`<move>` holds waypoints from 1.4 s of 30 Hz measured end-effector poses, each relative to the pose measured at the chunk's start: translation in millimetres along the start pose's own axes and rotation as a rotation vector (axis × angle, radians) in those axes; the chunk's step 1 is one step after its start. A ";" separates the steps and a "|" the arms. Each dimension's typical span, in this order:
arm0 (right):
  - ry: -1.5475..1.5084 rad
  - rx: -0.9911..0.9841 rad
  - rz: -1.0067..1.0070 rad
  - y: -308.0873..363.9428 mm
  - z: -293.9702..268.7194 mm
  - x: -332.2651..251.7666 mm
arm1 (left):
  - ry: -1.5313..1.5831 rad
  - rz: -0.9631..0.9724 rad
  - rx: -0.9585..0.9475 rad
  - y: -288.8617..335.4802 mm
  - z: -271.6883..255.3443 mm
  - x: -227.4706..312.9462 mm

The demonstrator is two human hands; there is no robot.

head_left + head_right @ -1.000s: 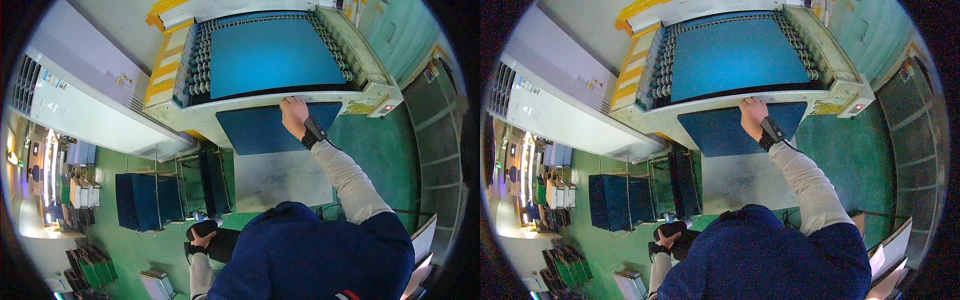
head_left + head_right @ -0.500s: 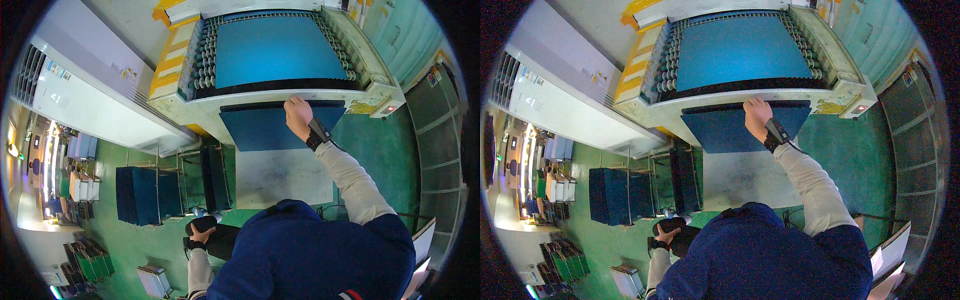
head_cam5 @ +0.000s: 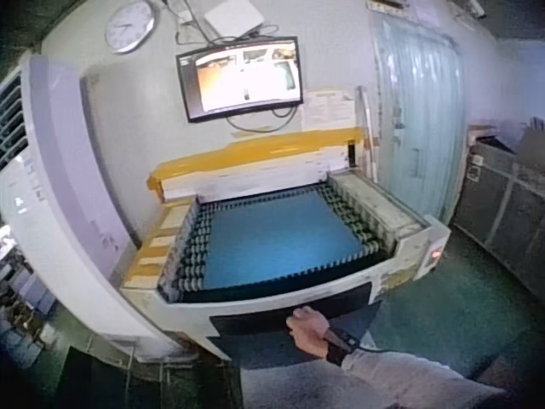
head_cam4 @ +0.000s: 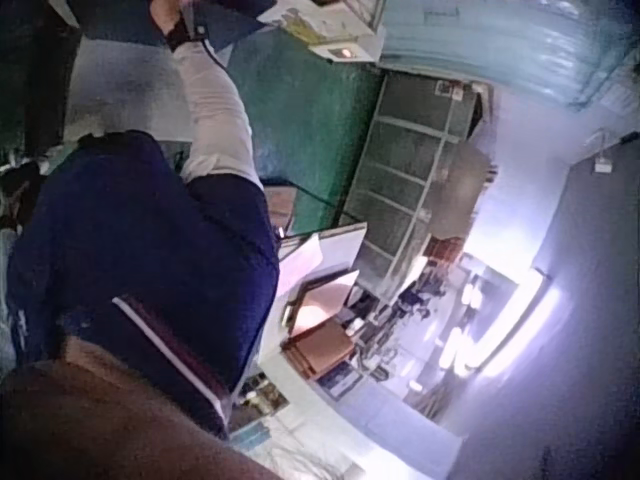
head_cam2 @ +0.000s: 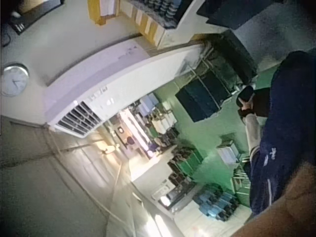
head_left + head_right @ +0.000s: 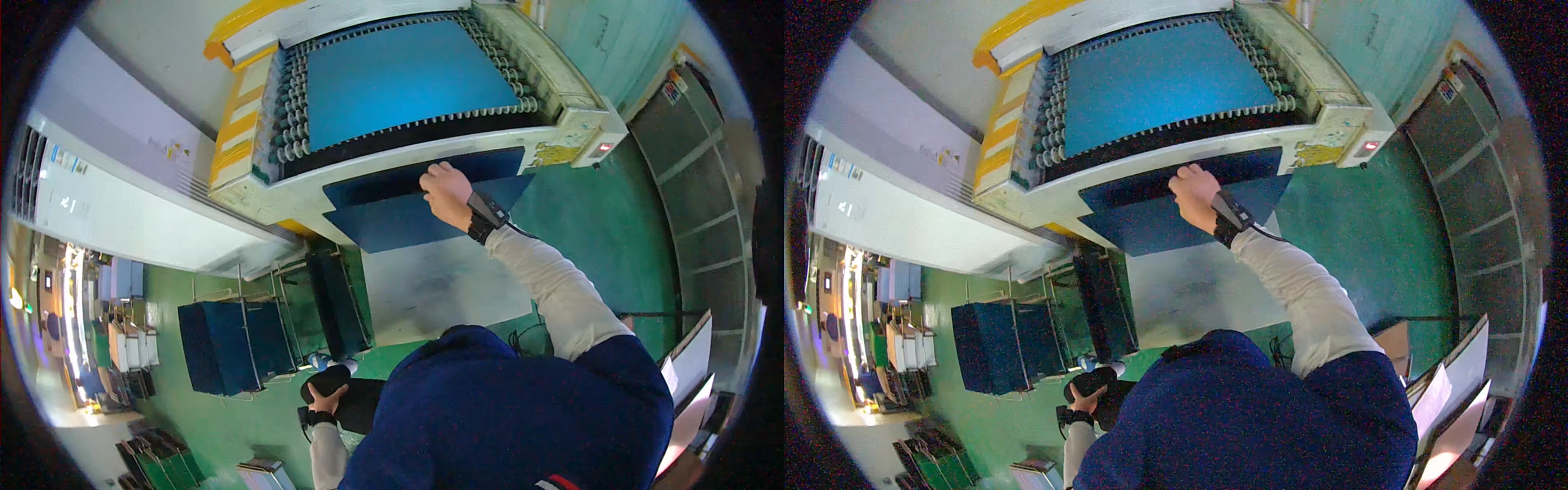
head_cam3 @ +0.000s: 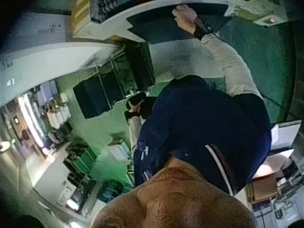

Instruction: Removing metal sheets from a machine, inspecting them, and handling a blue uniform/garment.

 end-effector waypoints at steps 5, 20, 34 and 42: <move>0.025 -0.307 -0.015 38.7 32.7 13.5 | -0.027 -0.045 -0.052 31.5 -10.7 36.9; -0.034 -0.434 -0.082 65.0 5.6 -49.1 | 0.045 0.256 0.053 11.0 -10.1 10.5; -0.092 -0.757 -0.352 155.5 42.1 -16.6 | 0.041 -0.006 0.015 52.2 -21.3 42.6; 0.040 -1.029 -0.321 175.1 71.2 -25.2 | 0.119 -0.144 0.006 57.8 -44.0 43.8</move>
Point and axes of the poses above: each hand's wrist, its own y-axis away from the middle knuckle, its own z-axis out of the palm, x = y × z, the point moved 2 cm from there along -y, towards the middle knuckle, and after that the axes turned 7 degrees about y, right-handed, at the moved point
